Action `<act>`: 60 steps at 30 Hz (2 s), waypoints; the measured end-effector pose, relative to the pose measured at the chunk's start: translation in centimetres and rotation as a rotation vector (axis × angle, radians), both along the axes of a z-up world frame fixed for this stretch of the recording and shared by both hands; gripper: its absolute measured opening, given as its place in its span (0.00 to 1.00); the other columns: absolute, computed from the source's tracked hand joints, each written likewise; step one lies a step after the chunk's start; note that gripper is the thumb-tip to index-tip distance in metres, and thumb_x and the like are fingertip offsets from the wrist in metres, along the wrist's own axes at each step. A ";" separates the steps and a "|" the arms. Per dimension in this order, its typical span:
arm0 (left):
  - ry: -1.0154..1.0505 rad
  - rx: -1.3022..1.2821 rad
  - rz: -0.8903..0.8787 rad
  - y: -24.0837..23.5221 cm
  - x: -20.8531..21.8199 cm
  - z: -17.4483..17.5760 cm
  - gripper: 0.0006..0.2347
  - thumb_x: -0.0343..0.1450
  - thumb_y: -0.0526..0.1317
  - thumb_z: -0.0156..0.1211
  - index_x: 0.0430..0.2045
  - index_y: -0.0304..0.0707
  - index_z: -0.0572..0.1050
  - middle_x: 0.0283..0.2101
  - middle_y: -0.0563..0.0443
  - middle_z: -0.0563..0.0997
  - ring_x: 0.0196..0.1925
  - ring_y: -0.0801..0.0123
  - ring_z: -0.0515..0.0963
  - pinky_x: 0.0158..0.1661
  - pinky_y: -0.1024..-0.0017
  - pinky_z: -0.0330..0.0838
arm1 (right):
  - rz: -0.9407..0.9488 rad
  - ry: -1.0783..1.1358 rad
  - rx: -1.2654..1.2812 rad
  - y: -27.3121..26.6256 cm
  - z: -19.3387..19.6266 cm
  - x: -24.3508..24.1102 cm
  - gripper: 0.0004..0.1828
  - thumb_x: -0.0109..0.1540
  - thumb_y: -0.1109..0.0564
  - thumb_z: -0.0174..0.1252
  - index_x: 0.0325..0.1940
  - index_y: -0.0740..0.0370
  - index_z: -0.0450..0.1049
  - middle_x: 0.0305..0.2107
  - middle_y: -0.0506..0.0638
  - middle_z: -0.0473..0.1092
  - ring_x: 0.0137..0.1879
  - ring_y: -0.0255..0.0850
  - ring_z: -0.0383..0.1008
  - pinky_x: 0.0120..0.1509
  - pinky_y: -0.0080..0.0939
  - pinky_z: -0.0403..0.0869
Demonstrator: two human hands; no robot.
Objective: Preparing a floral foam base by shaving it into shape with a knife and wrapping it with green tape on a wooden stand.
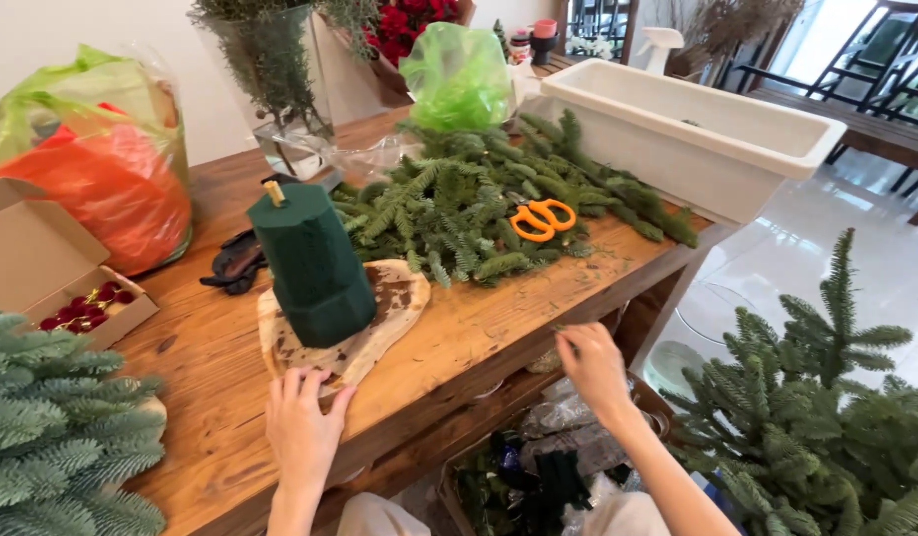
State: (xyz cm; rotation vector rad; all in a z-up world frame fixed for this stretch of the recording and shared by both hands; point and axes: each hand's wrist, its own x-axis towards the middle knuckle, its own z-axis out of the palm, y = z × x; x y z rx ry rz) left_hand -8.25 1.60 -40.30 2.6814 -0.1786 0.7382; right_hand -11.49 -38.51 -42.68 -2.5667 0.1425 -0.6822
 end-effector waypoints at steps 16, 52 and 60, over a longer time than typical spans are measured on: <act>0.181 -0.923 -0.025 9.7 21.9 -4.5 0.19 0.66 0.28 0.54 0.53 0.32 0.73 0.49 0.33 0.78 0.57 0.43 0.77 0.55 0.52 0.70 | 0.409 0.179 0.288 13.3 2.8 13.1 0.23 0.69 0.50 0.47 0.65 0.64 0.69 0.56 0.67 0.70 0.62 0.64 0.69 0.69 0.63 0.65; 0.696 -0.494 0.034 4.3 -5.0 10.5 0.50 0.54 0.45 0.80 0.70 0.56 0.49 0.73 0.55 0.58 0.72 0.57 0.60 0.66 0.52 0.59 | 0.506 0.254 0.114 13.7 5.9 5.2 0.62 0.47 0.28 0.67 0.75 0.56 0.49 0.68 0.58 0.56 0.75 0.51 0.51 0.78 0.68 0.32; 0.549 -0.619 -0.110 2.0 -3.1 8.4 0.48 0.52 0.52 0.79 0.68 0.53 0.56 0.69 0.35 0.63 0.71 0.42 0.61 0.69 0.49 0.55 | 0.465 0.207 0.156 10.6 4.1 8.0 0.56 0.46 0.31 0.72 0.71 0.56 0.63 0.64 0.61 0.64 0.75 0.51 0.55 0.79 0.70 0.38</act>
